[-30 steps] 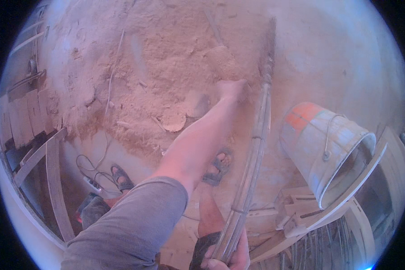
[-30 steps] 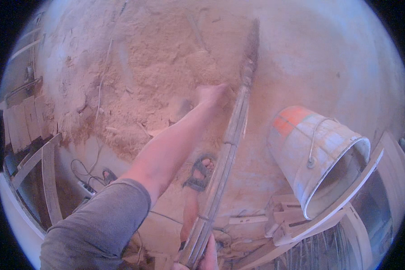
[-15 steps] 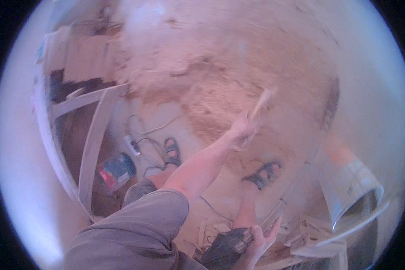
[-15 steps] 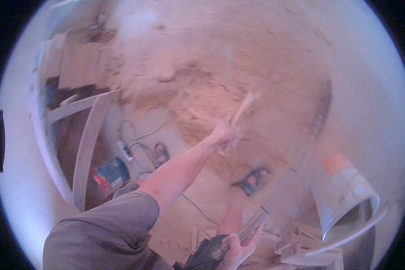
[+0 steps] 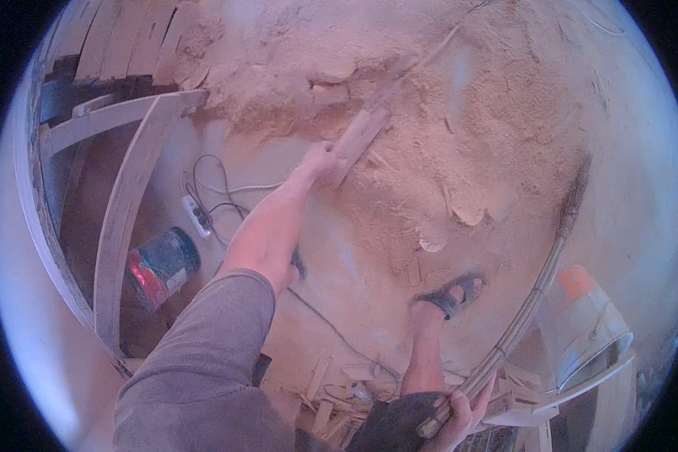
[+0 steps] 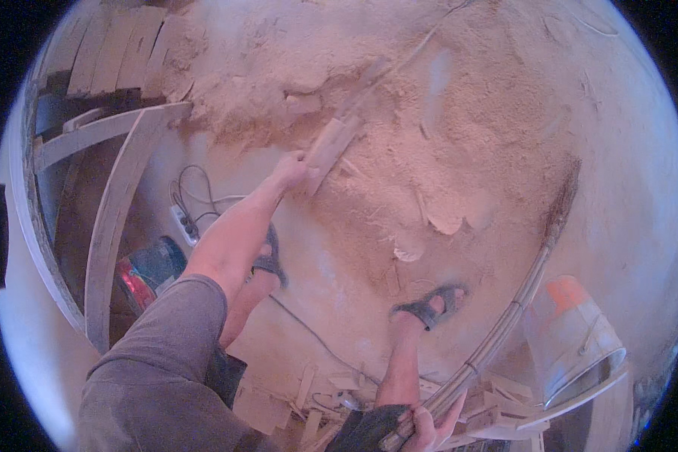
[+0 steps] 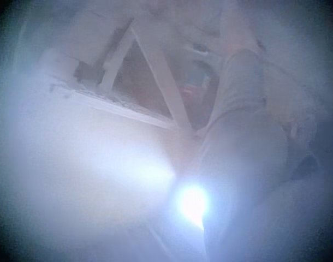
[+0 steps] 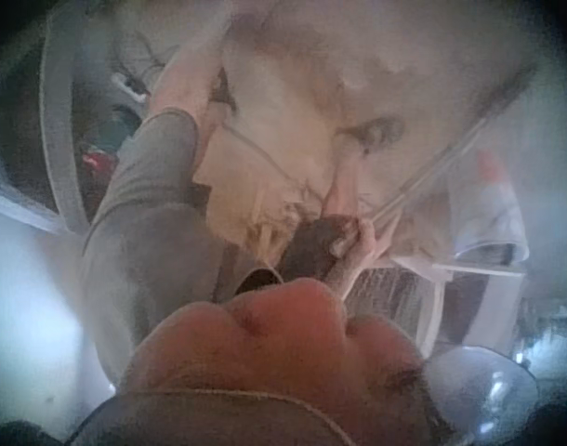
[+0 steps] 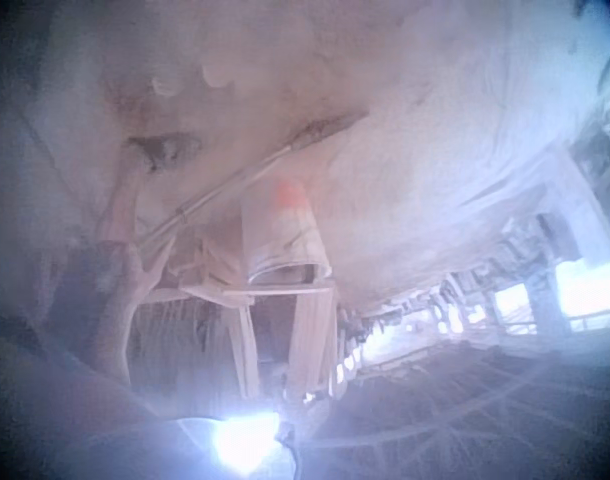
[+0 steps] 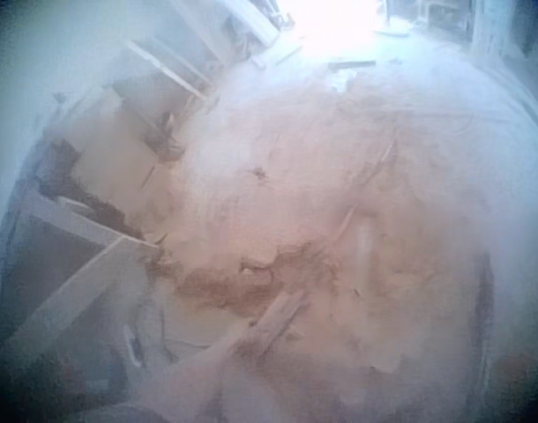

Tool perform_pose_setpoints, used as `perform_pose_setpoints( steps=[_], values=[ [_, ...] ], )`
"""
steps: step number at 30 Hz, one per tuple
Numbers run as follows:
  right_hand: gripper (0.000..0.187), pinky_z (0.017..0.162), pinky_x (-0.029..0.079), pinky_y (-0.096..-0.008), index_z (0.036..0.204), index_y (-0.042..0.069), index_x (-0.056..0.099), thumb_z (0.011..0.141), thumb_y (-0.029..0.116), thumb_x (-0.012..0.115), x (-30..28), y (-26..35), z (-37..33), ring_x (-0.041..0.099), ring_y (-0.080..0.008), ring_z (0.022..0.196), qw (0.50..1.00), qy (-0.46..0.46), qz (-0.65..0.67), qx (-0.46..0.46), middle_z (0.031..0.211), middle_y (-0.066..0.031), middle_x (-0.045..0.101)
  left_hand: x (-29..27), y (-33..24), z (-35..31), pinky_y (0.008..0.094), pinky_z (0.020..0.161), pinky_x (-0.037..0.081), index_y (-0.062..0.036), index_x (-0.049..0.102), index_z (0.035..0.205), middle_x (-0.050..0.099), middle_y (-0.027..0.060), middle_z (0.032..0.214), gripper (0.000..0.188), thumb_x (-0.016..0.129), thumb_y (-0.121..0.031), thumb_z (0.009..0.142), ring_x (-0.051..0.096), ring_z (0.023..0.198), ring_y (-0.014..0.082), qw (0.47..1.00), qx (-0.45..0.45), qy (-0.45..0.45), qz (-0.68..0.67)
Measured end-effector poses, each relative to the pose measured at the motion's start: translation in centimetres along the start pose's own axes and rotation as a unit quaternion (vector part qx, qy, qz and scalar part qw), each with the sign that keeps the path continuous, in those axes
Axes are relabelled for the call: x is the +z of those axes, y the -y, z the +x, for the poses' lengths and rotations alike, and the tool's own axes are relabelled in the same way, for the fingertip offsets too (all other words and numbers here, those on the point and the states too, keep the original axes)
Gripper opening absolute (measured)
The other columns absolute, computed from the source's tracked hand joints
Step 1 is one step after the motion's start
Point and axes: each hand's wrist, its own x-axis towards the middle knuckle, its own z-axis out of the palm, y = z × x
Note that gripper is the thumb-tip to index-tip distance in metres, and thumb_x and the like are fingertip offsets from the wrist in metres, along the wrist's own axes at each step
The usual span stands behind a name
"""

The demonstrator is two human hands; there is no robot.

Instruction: The person sweeps wood shavings and dust from the floor and under a workbench using a broom, then picks up pieces of wood and sandpaper and places them into a bucket.

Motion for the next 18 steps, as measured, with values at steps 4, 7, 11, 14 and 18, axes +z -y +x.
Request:
perform_pose_setpoints(
  steps=[4,7,11,14,18],
  values=[
    [0.087,0.053,0.044,-0.0249,0.156,-0.002,0.029,0.074,0.0,0.056,-0.4,-5.0,-1.8,0.053,-0.015,0.058,0.996,-0.033,-0.051,-0.063,0.088,-0.0124,0.061,-2.8,-3.1,-8.1,0.0376,0.084,0.055,-0.003,0.071,0.112,0.073,0.0129,0.098,0.038,0.077,-0.019,0.078,0.07,0.092,0.0235,0.997,-0.018,0.043,-0.067],
    [0.09,0.056,0.048,-0.0253,0.158,-0.001,0.028,0.073,0.0,0.06,-0.2,-6.8,-6.8,0.057,-0.0173,0.064,0.995,-0.002,-0.064,-0.079,0.105,-0.0174,0.06,-9.9,-2.5,-14.1,0.0347,0.08,0.054,-0.0034,0.069,0.112,0.07,0.0088,0.093,0.036,0.075,-0.016,0.078,0.066,0.088,0.0167,0.994,0.061,0.032,-0.088],
    [0.095,0.071,0.055,-0.0312,0.157,0.001,0.029,0.07,0.001,0.067,3.7,-4.1,-21.0,0.064,-0.0236,0.085,0.984,0.163,-0.071,0.011,0.125,-0.0207,0.058,-23.6,0.1,-19.8,0.0317,0.079,0.054,-0.0028,0.068,0.113,0.07,0.0049,0.096,0.04,0.079,-0.015,0.077,0.064,0.09,0.0138,0.973,0.105,-0.055,-0.196],
    [0.092,0.093,0.05,-0.0332,0.155,-0.001,0.035,0.07,0.002,0.071,8.7,-4.4,-26.0,0.059,-0.0224,0.113,0.936,0.3,-0.171,0.065,0.136,-0.0169,0.056,-37.1,1.3,-25.0,0.0314,0.079,0.054,-0.0018,0.069,0.113,0.07,0.0036,0.099,0.041,0.081,-0.015,0.076,0.065,0.089,0.0129,0.961,0.114,-0.096,-0.233],
    [0.076,0.08,0.054,-0.0352,0.149,0.005,0.049,0.077,0.006,0.074,24.2,-8.2,-23.0,0.063,-0.0184,0.089,0.874,0.432,-0.186,0.122,0.112,-0.0076,0.069,-47.9,-3.0,-31.7,0.0299,0.078,0.055,0.0003,0.068,0.115,0.07,0.0052,0.1,0.041,0.081,-0.015,0.078,0.066,0.086,0.0133,0.952,0.141,-0.146,-0.231]
  ],
)
